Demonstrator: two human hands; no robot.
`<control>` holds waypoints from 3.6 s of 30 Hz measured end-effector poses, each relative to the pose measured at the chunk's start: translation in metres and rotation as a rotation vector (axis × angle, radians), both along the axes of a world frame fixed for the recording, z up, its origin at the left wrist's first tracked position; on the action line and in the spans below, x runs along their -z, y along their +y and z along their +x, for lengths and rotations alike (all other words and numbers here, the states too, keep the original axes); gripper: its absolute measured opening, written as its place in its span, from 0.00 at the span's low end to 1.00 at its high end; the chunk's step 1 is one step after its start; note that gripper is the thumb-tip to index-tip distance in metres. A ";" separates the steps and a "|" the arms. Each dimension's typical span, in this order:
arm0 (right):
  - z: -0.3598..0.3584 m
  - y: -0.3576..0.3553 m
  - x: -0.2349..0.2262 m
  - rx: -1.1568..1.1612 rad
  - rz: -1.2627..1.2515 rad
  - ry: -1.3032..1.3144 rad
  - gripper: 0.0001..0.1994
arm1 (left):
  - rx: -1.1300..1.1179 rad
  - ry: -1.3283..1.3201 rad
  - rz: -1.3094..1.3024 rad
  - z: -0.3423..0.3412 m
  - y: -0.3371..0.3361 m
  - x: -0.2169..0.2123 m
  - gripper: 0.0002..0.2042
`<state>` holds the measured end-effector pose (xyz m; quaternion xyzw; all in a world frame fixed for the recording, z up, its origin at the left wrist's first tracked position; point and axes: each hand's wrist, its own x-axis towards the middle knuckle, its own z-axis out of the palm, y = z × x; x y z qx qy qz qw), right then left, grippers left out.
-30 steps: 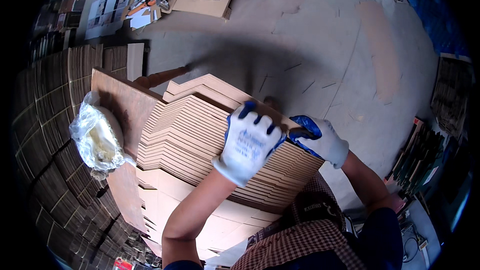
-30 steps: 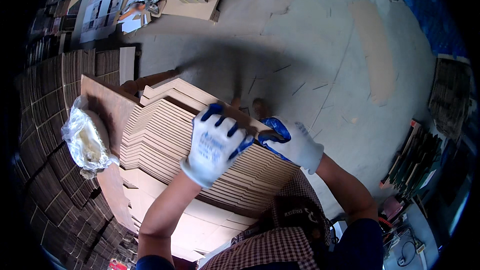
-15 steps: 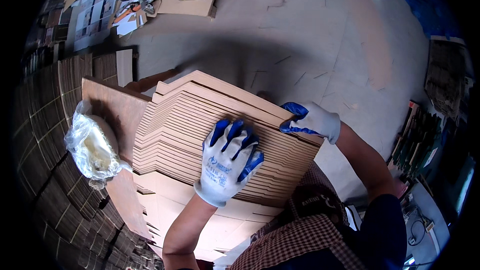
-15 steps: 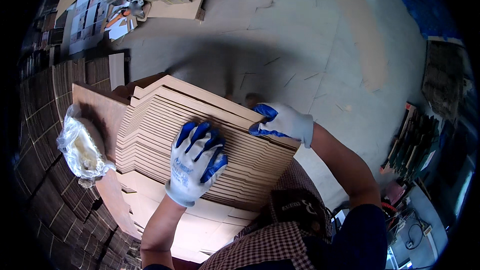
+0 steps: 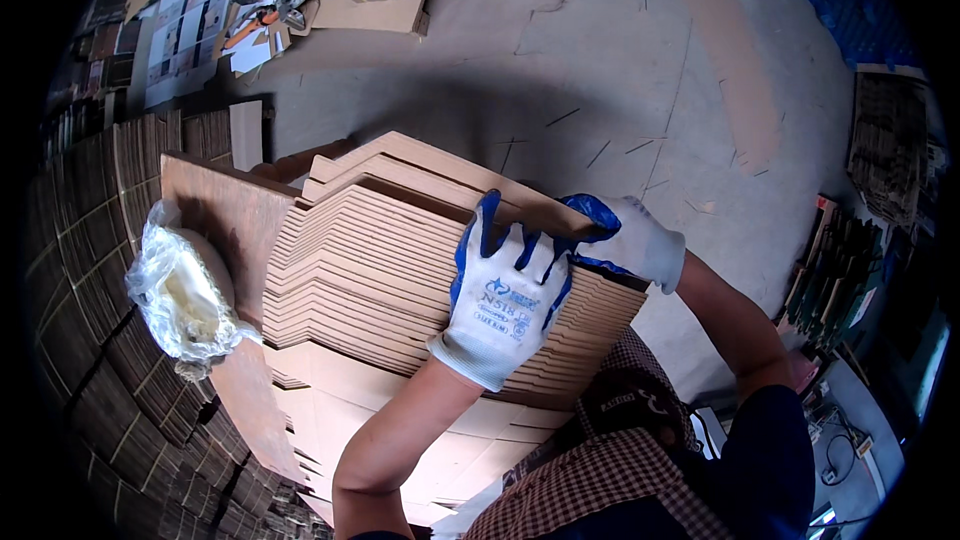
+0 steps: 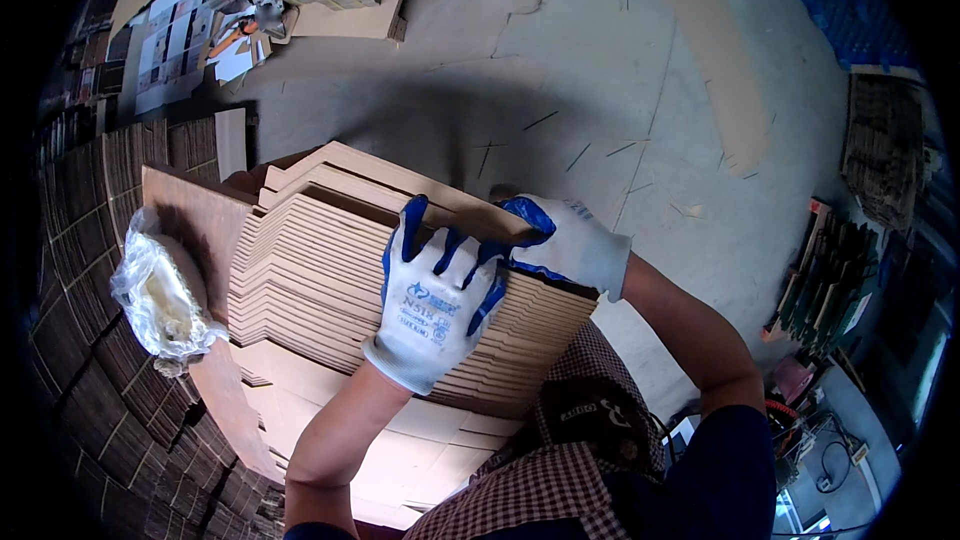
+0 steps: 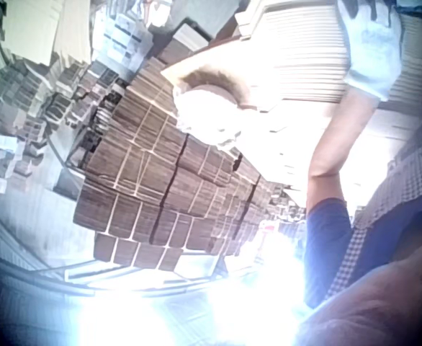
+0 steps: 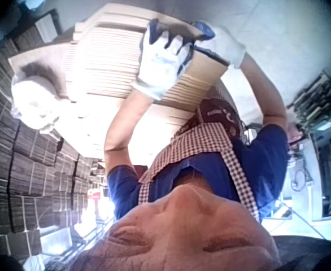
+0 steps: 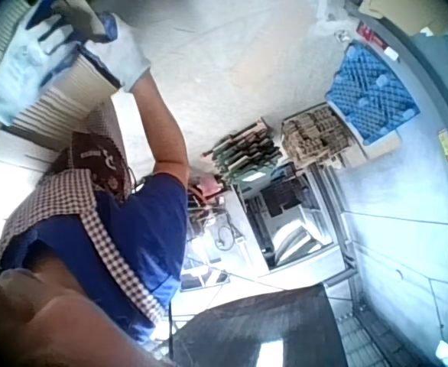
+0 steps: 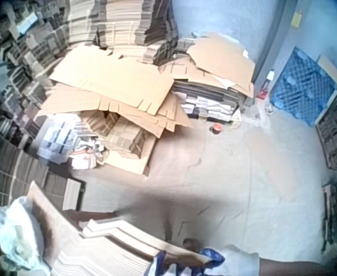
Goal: The person folds printed cardboard box blanks into shape and stacks them. They then retrieve flat corrugated cardboard sheets, place them on a table, and repeatedly fold and stack them into a growing pile.
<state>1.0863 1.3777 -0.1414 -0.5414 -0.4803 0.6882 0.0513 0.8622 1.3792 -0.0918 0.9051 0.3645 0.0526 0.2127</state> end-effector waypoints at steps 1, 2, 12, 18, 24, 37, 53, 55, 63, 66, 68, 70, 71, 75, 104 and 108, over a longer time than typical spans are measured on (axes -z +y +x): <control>-0.001 0.001 -0.002 -0.010 0.008 -0.016 0.27 | -0.027 -0.032 0.024 0.003 0.003 -0.005 0.09; -0.001 0.001 -0.002 -0.005 0.006 -0.029 0.27 | -0.028 0.004 -0.058 0.005 0.007 -0.010 0.09; 0.002 -0.007 0.005 0.049 0.034 0.044 0.27 | -0.029 0.191 -0.220 0.008 0.012 0.009 0.15; 0.001 -0.010 0.013 0.025 0.013 0.007 0.28 | 0.003 0.299 -0.488 0.010 0.027 0.002 0.17; 0.001 -0.016 -0.004 0.171 -0.111 0.087 0.32 | 0.008 0.117 -0.147 -0.003 0.008 0.013 0.15; 0.003 -0.021 0.013 -0.035 0.139 0.015 0.28 | 0.055 0.292 -0.337 0.003 0.015 0.008 0.18; -0.006 -0.006 0.001 -0.143 0.150 -0.088 0.28 | 0.092 0.330 -0.297 0.000 0.016 0.005 0.17; -0.005 -0.007 0.002 -0.155 0.167 -0.128 0.29 | 0.125 0.375 -0.376 0.002 0.016 -0.008 0.17; -0.007 -0.005 0.001 -0.183 0.174 -0.155 0.31 | 0.108 0.366 -0.295 -0.003 0.013 0.002 0.17; -0.007 -0.008 0.002 -0.244 0.264 -0.206 0.31 | 0.097 0.350 -0.456 -0.002 0.019 -0.016 0.16; -0.008 0.000 -0.009 -0.213 0.219 -0.217 0.27 | 0.098 0.301 -0.512 -0.008 0.016 -0.038 0.15; -0.009 -0.003 -0.009 -0.185 0.184 -0.194 0.25 | 0.054 0.212 -0.462 -0.010 0.016 -0.025 0.13; -0.013 -0.006 -0.008 -0.183 0.177 -0.154 0.25 | 0.001 0.146 -0.399 -0.018 0.002 0.004 0.13; -0.010 0.000 -0.005 -0.205 0.144 -0.154 0.26 | 0.053 0.272 -0.298 -0.012 0.008 0.007 0.15; -0.026 0.007 -0.017 -0.083 0.161 -0.175 0.26 | -0.846 0.233 0.138 -0.147 0.051 0.010 0.18; -0.029 0.004 -0.021 -0.131 0.277 -0.189 0.28 | -0.897 0.184 0.002 -0.151 0.061 0.007 0.16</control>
